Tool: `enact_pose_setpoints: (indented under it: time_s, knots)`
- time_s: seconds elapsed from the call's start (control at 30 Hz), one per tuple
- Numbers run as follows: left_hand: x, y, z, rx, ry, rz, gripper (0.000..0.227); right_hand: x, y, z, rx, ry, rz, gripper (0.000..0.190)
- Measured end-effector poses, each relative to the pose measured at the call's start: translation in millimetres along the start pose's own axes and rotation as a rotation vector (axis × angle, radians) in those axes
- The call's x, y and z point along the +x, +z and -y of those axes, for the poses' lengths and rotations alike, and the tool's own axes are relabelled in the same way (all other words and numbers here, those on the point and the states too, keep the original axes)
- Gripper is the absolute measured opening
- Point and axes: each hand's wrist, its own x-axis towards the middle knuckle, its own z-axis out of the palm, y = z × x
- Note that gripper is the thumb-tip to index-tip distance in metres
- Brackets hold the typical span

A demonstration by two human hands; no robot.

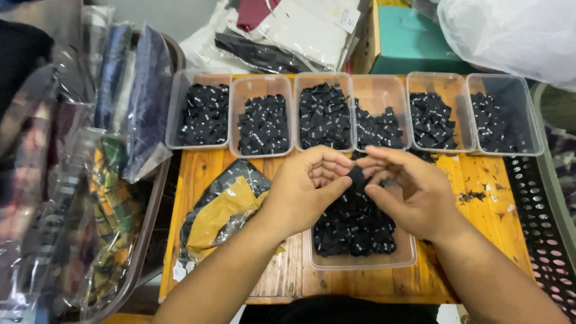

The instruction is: The person is sorting and cutting small black fabric tags. They transfer tags from a plastic bag into clear containers and then use scissors to trim the edges of individual tags.

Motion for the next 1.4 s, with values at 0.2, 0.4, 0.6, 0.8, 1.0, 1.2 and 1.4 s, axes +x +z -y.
enact_pose_setpoints:
  time_s: [0.2,0.4,0.6,0.8,1.0,1.2,1.4]
  knots:
    - [-8.1,7.5,1.9,-0.028,0.035,-0.030,0.029,-8.2,0.6,-14.4,0.304,0.250,-0.060,0.041]
    - [-6.4,10.9,18.7,-0.107,0.021,-0.014,0.030,-10.6,-0.5,-12.9,0.287,0.309,-0.114,0.037]
    - [-8.9,10.6,11.7,-0.048,0.074,-0.036,0.024,-10.9,-9.7,-10.6,0.159,0.281,-0.101,0.026]
    - [-8.8,12.4,14.6,-0.084,0.049,-0.095,0.029,-15.2,-12.6,-23.6,0.380,0.312,-0.127,0.013]
    - [-10.1,12.4,10.3,-0.051,0.046,-0.022,0.027,-12.9,-12.2,-19.4,0.373,0.301,-0.086,0.015]
    - [-10.6,12.6,14.7,-0.038,0.077,-0.011,0.029,-9.4,-12.8,-12.1,0.115,0.318,-0.023,0.019]
    - [-12.8,11.5,14.7,0.051,0.180,-0.033,0.023,-8.7,-23.0,-6.3,-0.136,0.327,0.094,0.025]
